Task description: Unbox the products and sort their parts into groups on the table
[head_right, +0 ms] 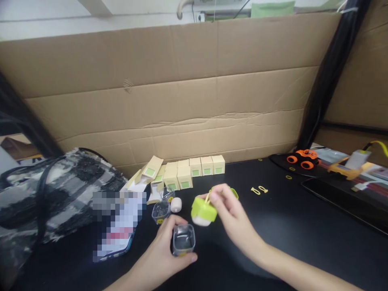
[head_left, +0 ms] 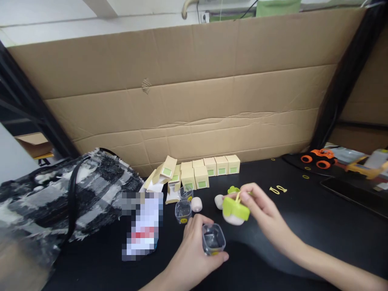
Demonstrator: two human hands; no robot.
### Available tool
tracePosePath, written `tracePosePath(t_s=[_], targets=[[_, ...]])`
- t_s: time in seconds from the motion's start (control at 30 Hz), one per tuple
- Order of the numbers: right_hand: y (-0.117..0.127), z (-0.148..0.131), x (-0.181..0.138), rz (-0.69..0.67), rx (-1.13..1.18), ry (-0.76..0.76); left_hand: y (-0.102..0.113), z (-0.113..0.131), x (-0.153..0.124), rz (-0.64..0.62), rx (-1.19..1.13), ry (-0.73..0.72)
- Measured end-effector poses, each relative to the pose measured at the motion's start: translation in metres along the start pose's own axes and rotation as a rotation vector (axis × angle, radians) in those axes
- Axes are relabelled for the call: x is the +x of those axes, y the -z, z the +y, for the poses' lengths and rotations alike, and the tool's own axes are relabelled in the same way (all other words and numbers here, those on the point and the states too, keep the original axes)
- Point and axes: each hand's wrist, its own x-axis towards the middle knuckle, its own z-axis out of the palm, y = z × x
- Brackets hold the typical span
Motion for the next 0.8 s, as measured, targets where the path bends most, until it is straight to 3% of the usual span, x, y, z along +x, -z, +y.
tracePosePath(t_s=[0.1,0.23,0.33,0.4,0.47,0.53,0.6,0.67,0.8], targets=[[0.009,-0.003,0.009,0.141,0.082,-0.044,0.014,-0.013,-0.009,-0.01,0.159,-0.07],[0.01,-0.002,0.014,0.134,0.107,-0.099,0.031,-0.035,-0.017,0.08,0.321,-0.183],[0.005,0.001,0.01,0.088,0.081,-0.056,0.032,-0.031,-0.018,0.261,0.256,-0.276],[0.002,0.002,0.005,0.049,0.064,0.016,0.025,-0.015,-0.015,0.279,0.055,-0.296],[0.0,0.003,0.0,0.015,0.053,0.078,0.011,0.003,-0.007,0.075,-0.323,-0.174],[-0.001,0.003,-0.004,-0.021,0.037,0.106,-0.005,0.017,0.003,-0.236,-0.757,0.003],[-0.001,0.003,-0.007,-0.089,-0.002,0.112,-0.019,0.021,0.011,-0.416,-1.054,0.082],[0.001,0.002,-0.007,-0.176,-0.086,0.118,-0.028,0.017,0.015,-0.466,-1.238,0.103],[0.005,-0.003,-0.008,-0.327,-0.41,0.298,-0.036,0.004,0.012,-0.369,-1.355,0.093]])
